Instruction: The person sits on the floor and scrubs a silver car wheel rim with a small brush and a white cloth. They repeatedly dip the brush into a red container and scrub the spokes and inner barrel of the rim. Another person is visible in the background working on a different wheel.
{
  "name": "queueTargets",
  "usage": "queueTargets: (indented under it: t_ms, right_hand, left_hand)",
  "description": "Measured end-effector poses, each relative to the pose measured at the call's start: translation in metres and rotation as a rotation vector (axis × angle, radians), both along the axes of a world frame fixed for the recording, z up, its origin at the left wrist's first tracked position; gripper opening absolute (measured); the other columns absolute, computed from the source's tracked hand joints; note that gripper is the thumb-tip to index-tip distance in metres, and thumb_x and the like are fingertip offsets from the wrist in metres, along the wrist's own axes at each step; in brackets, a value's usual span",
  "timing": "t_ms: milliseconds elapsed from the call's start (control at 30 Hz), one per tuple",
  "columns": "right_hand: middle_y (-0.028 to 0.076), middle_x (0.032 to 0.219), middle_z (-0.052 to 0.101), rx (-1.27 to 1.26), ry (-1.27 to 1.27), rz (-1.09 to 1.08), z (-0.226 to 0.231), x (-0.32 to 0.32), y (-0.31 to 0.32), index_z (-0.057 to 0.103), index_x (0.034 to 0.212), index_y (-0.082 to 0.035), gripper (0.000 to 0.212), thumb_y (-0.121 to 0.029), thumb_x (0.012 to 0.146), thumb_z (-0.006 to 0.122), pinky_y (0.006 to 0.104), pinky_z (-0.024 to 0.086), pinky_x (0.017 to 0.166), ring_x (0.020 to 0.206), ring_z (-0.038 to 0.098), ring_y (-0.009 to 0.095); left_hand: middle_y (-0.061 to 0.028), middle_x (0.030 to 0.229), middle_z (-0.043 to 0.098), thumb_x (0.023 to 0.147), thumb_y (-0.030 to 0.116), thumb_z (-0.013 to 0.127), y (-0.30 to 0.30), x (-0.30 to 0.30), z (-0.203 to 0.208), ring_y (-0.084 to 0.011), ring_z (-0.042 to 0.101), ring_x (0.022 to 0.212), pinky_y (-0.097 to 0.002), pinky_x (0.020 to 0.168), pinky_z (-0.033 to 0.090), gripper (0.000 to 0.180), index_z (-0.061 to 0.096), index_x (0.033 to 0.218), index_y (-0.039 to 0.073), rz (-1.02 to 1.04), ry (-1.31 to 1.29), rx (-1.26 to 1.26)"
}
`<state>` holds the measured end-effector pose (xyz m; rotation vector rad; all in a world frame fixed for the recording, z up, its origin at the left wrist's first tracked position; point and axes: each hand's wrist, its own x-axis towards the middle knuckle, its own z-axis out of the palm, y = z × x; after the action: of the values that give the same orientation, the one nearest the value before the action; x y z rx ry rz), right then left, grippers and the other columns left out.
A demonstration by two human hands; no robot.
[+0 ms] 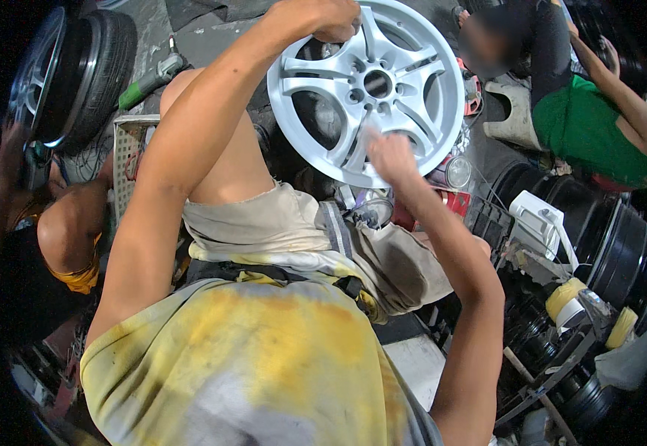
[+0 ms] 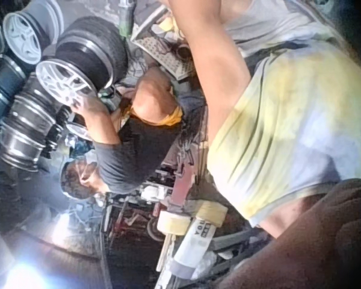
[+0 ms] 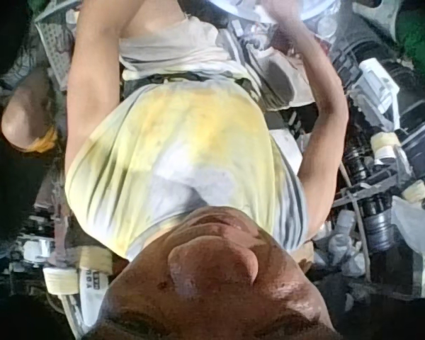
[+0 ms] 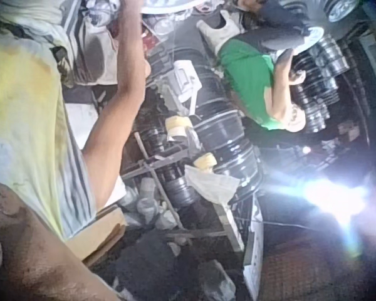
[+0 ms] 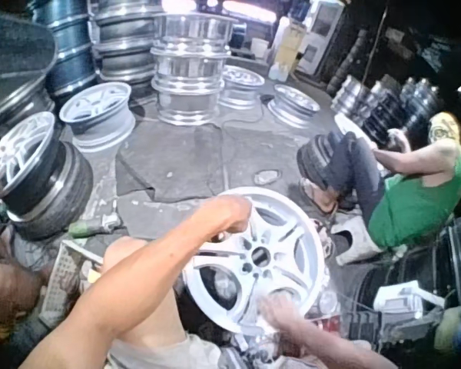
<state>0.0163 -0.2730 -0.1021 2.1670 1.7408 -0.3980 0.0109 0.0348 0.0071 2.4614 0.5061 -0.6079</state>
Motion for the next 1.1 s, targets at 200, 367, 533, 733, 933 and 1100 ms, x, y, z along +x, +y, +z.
queueTargets:
  t_ms: [200, 367, 533, 733, 933, 1100]
  right_hand:
    - [0.015, 0.076, 0.072, 0.0, 0.048, -0.029, -0.004, -0.007, -0.003, 0.063, 0.126, 0.0, 0.04, -0.017, 0.09, 0.055, 0.046, 0.056, 0.065, 0.072, 0.071, 0.033]
    - [0.02, 0.132, 0.061, -0.077, -0.037, 0.257, 0.025, -0.017, -0.009, 0.062, 0.134, -0.011, 0.039, -0.019, 0.097, 0.052, 0.0478, 0.055, 0.081, 0.107, 0.067, 0.031]
    - [0.017, 0.143, 0.053, -0.035, -0.175, -0.024, 0.028, -0.001, 0.02, 0.073, 0.117, -0.012, 0.03, -0.026, 0.096, 0.057, 0.0467, 0.048, 0.096, 0.122, 0.056, 0.034]
    - [0.017, 0.136, 0.056, 0.019, 0.086, 0.151, 0.026, -0.043, -0.004, 0.077, 0.1, -0.011, 0.028, -0.031, 0.096, 0.057, 0.0429, 0.044, 0.095, 0.124, 0.051, 0.029]
    - [0.02, 0.136, 0.056, 0.037, 0.248, 0.114, 0.016, -0.041, -0.007, 0.073, 0.105, -0.007, 0.034, -0.033, 0.097, 0.054, 0.0464, 0.043, 0.1, 0.123, 0.051, 0.033]
    - [0.027, 0.122, 0.058, 0.19, 0.508, -0.284, -0.003, -0.024, -0.025, 0.063, 0.124, -0.001, 0.035, -0.026, 0.102, 0.051, 0.0484, 0.043, 0.101, 0.114, 0.054, 0.043]
  left_hand:
    - [-0.0215, 0.1, 0.075, 0.075, 0.004, 0.064, -0.003, 0.005, -0.019, -0.0345, 0.074, 0.093, -0.0485, 0.075, 0.059, 0.023, 0.078, 0.093, 0.0, -0.234, -0.193, 0.108]
    - [-0.0218, 0.101, 0.075, 0.075, 0.006, 0.064, 0.002, 0.007, -0.024, -0.0352, 0.073, 0.095, -0.047, 0.077, 0.059, 0.024, 0.078, 0.094, 0.0, -0.211, -0.166, 0.143]
    - [-0.0213, 0.101, 0.075, 0.077, 0.008, 0.064, -0.003, 0.004, -0.021, -0.035, 0.073, 0.094, -0.0474, 0.076, 0.059, 0.023, 0.078, 0.094, 0.0, -0.268, -0.232, 0.167]
    - [-0.0212, 0.099, 0.075, 0.076, 0.008, 0.064, -0.003, 0.003, -0.02, -0.0356, 0.074, 0.092, -0.0491, 0.075, 0.059, 0.023, 0.078, 0.092, -0.001, -0.203, -0.183, 0.125]
    - [-0.0216, 0.099, 0.075, 0.077, 0.007, 0.062, -0.003, 0.001, -0.033, -0.0361, 0.073, 0.09, -0.0479, 0.074, 0.059, 0.022, 0.077, 0.09, -0.002, -0.312, -0.388, 0.206]
    - [-0.022, 0.1, 0.075, 0.08, 0.005, 0.06, -0.004, -0.004, -0.006, -0.0373, 0.073, 0.093, -0.0469, 0.076, 0.058, 0.023, 0.077, 0.093, -0.003, -0.182, -0.217, 0.067]
